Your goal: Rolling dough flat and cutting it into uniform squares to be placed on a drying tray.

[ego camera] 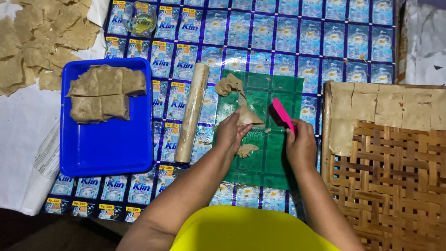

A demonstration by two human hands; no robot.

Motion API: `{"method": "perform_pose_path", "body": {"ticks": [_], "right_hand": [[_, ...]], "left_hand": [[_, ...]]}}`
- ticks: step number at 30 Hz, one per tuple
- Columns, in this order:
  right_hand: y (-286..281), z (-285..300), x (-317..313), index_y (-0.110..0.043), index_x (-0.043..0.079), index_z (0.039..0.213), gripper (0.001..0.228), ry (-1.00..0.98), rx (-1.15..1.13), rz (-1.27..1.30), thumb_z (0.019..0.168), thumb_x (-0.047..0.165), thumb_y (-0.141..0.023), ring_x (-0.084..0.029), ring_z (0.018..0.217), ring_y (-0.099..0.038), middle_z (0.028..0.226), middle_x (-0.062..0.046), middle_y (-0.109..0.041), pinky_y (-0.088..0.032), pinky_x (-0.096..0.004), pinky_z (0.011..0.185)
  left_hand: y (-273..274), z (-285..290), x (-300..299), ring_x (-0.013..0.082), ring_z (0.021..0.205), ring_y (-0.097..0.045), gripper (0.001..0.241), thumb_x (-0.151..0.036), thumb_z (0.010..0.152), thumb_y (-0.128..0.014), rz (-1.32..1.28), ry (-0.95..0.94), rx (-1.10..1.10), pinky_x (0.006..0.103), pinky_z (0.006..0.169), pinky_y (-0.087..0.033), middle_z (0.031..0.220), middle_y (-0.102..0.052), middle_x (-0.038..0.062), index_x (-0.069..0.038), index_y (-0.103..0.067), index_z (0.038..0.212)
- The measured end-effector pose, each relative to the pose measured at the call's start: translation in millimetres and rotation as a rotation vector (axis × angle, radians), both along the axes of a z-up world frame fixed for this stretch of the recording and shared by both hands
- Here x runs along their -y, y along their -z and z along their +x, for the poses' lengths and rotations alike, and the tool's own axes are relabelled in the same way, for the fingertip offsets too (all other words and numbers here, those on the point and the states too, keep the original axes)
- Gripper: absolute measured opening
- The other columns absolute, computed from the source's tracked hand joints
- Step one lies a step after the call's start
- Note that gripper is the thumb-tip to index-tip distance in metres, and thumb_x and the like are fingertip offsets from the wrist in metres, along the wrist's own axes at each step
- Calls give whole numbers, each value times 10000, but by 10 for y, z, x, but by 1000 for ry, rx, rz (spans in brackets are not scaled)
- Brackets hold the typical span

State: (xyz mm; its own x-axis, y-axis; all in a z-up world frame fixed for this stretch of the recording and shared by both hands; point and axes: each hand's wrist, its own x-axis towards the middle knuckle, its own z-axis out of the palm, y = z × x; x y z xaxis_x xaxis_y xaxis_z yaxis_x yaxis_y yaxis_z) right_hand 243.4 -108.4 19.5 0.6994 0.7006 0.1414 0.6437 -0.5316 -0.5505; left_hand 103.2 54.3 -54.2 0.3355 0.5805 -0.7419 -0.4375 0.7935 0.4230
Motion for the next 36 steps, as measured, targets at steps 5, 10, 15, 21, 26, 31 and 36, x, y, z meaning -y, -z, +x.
{"method": "perform_pose_path", "body": {"ticks": [5, 10, 15, 21, 26, 31, 36], "right_hand": [[101, -6, 42, -611, 157, 1247, 365, 25, 21, -95, 920, 219, -760, -419, 1103, -622, 1173, -110, -570, -536, -539, 875], [-14, -149, -35, -632, 131, 1216, 385, 4, 138, -126, 898, 291, -779, -406, 1237, -538, 1327, -99, -504, -473, -559, 984], [-5, -288, -74, -725, 166, 1159, 152, -57, -336, 221, 1037, 219, -652, -311, 1129, -666, 1096, -92, -682, -530, -418, 950], [-389, -561, -56, -469, -49, 1419, 473, 234, -1292, 348, 1088, 282, -403, -397, 1203, -643, 1324, -336, -591, -530, -511, 1008], [-192, -452, 290, -589, 46, 1270, 343, 269, -1730, 588, 1079, 314, -493, -338, 1061, -727, 1087, -184, -714, -564, -535, 973], [-103, -280, 690, -585, 54, 1282, 283, 317, -1544, 712, 1000, 70, -603, -196, 893, -729, 947, -57, -710, -602, -482, 937], [-56, -123, 1015, -621, 51, 1194, 280, 425, -1416, 783, 928, -4, -689, -261, 954, -751, 979, -96, -705, -655, -411, 842]], "left_hand": [[-303, -301, 206, 418, 927, -749, 319, -237, 989, -691, 124, 33, -70, 548, 889, -613, 1115, -732, 265, -9, -672, 1211], [-568, -553, 324, 308, 867, -775, 286, -220, 997, -674, 294, 131, -173, 486, 863, -633, 1090, -768, 203, -13, -709, 1190], [-823, -641, 270, 273, 800, -778, 353, -227, 949, -744, 409, 394, -230, 402, 780, -658, 1049, -765, 218, -11, -718, 1227], [-1242, -574, 329, 342, 848, -763, 419, -183, 960, -701, 257, 406, -51, 464, 803, -638, 1101, -745, 260, 64, -643, 1293], [-1246, -400, 389, 372, 875, -757, 374, -93, 955, -666, 217, 462, 31, 494, 823, -628, 1014, -744, 249, 99, -628, 1275], [-911, -55, 485, 428, 897, -750, 357, -7, 955, -625, 222, 549, 68, 524, 855, -608, 928, -723, 168, 136, -581, 1280], [-893, 457, 718, 392, 894, -742, 454, 25, 942, -596, 239, 755, 65, 513, 842, -629, 1029, -697, 267, 113, -527, 1382]]}}
